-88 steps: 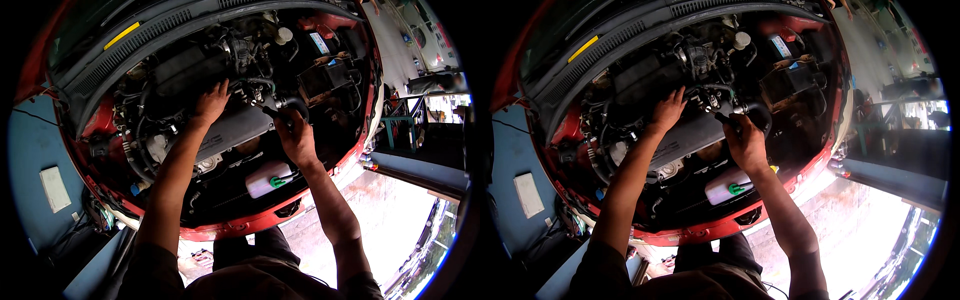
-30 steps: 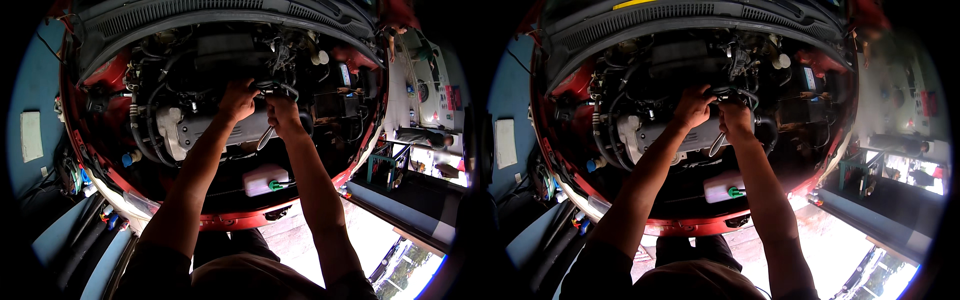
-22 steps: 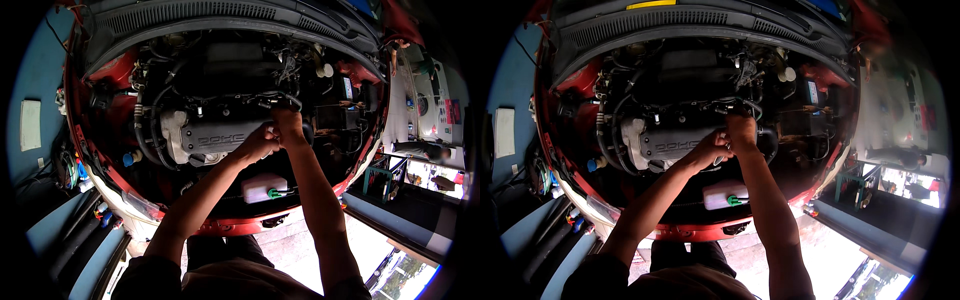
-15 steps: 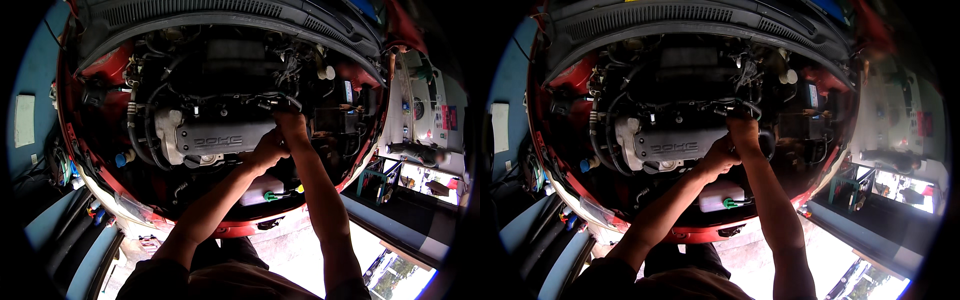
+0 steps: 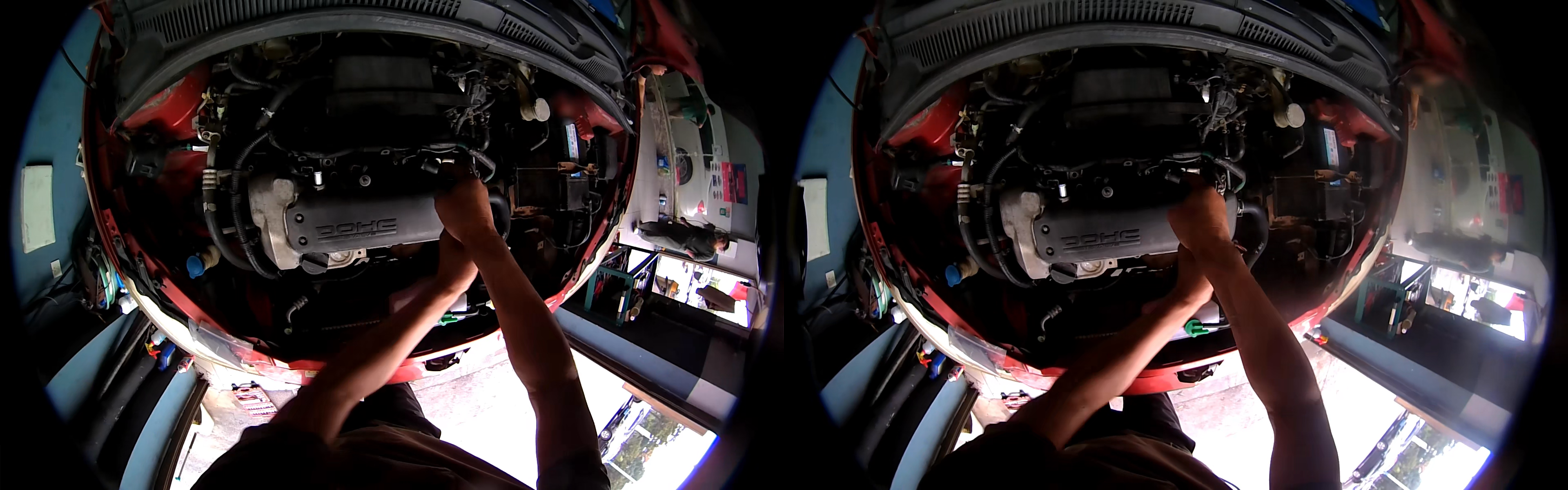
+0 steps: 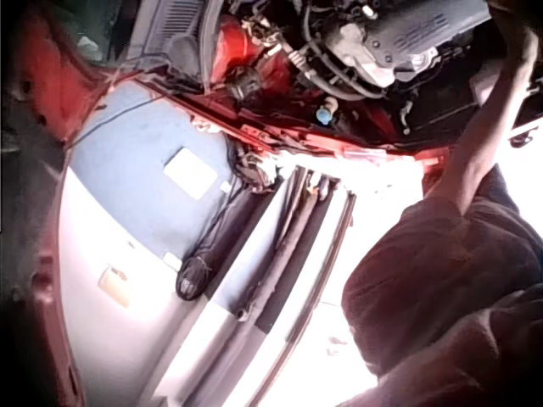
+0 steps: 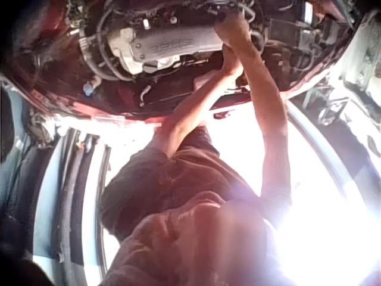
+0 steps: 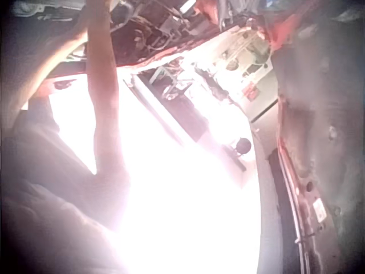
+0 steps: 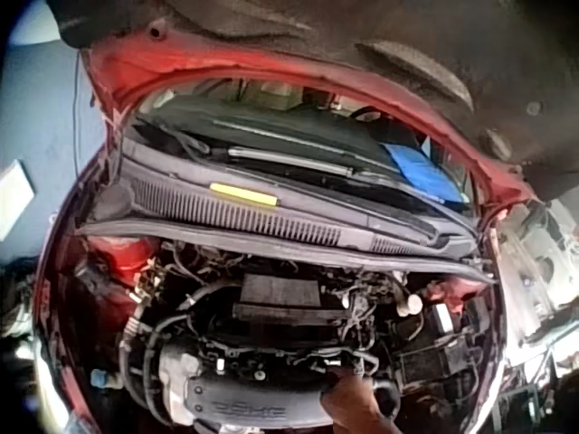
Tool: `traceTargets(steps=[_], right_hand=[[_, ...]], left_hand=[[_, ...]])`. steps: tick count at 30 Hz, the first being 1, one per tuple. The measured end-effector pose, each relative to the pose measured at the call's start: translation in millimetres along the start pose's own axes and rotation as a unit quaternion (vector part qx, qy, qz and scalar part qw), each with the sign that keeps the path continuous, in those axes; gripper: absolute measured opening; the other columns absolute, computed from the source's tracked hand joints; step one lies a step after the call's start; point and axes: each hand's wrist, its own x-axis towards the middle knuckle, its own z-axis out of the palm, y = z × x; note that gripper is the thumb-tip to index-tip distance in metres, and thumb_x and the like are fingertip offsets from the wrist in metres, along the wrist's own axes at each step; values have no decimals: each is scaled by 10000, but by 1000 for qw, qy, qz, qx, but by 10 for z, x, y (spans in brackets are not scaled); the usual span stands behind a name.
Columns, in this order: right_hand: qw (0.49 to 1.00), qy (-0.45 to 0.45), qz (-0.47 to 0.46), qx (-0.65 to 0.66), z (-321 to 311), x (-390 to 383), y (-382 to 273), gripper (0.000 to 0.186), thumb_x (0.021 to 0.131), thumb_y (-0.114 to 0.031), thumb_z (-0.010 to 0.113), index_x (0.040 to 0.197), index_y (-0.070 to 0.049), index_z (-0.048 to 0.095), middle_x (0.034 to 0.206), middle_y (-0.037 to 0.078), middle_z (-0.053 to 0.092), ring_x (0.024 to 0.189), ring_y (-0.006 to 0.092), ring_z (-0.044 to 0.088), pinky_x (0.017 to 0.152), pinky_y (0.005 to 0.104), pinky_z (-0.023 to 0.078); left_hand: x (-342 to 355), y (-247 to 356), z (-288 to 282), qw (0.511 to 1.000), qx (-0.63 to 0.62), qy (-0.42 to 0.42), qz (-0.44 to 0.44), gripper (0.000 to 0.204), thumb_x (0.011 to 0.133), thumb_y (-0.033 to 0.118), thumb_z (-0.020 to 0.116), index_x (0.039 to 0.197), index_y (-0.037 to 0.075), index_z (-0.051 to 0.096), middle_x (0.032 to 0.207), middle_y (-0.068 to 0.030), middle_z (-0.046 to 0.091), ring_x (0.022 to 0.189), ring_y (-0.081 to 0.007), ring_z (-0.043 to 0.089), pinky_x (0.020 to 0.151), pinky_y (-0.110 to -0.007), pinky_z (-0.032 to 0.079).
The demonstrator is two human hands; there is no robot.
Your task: The person works under the hood of a red car, removing and reinstalling a metal bracket and a black plastic cover on the engine using a wrench and screwdriver. They repeatedly reach for tools and parts, adjust components, and place items on the ground or tool cart.
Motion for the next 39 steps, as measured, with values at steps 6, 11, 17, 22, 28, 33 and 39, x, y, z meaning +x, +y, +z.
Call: traceTargets(steps=[6, 11, 17, 22, 28, 33, 39], right_hand=[[994, -105, -6, -41, -293, 90, -64, 410, 913, -383, 651, 1208, -98, 664, 1052, 231, 711, 1029, 423, 671, 884, 490, 552], [989, -28, 50, -137, -480, 93, 26, 416, 968, -469, 537, 1071, -88, 665, 983, 219, 717, 955, 439, 678, 819, 536, 549], [975, 86, -146, -142, -341, -23, 140, 264, 897, -247, 663, 1081, -100, 544, 972, 145, 693, 877, 379, 689, 755, 499, 548], [991, 46, 27, -123, -415, -36, -40, 334, 951, -358, 586, 1114, -69, 553, 894, 191, 726, 852, 417, 705, 762, 513, 559], [996, 50, -9, -74, -398, 46, 95, 391, 937, -433, 613, 1161, -113, 589, 883, 181, 732, 859, 424, 698, 772, 521, 547], [995, 76, -11, -58, -420, -90, 183, 355, 910, -432, 658, 1069, -115, 636, 796, 170, 720, 781, 401, 702, 704, 512, 549], [989, 102, -85, -66, -278, -44, 133, 259, 919, -329, 646, 1030, -97, 612, 824, 170, 716, 736, 407, 692, 688, 525, 550]], left_hand=[[233, -501, -67, 985, 154, -72, 17, 283, 911, 150, 698, 1139, 25, 586, 1031, -55, 643, 956, -139, 624, 810, -329, 510], [23, 560, -593, 775, 591, -83, 206, 368, 847, 187, 744, 1182, 80, 635, 1000, -129, 690, 960, -290, 682, 860, -404, 550], [692, 1345, -848, 488, 780, -20, 390, 362, 782, 192, 690, 1126, 81, 662, 1096, -92, 658, 983, -285, 626, 913, -460, 472], [1088, 1189, -782, 364, 821, -117, 423, 264, 810, 226, 705, 1052, 123, 727, 1333, -79, 575, 1251, -306, 499, 1078, -504, 377], [1428, 1112, -727, 449, 785, -163, 395, 206, 834, 308, 738, 905, 117, 770, 1379, -119, 569, 1272, -351, 500, 1057, -482, 419], [1313, 1225, -639, 427, 821, -126, 357, 306, 802, 410, 746, 853, 109, 762, 1122, -77, 611, 1128, -295, 557, 1015, -502, 405], [1380, 966, -555, 325, 873, -109, 348, 232, 759, 281, 731, 938, 139, 772, 1386, -70, 550, 1245, -274, 496, 1055, -549, 350]])
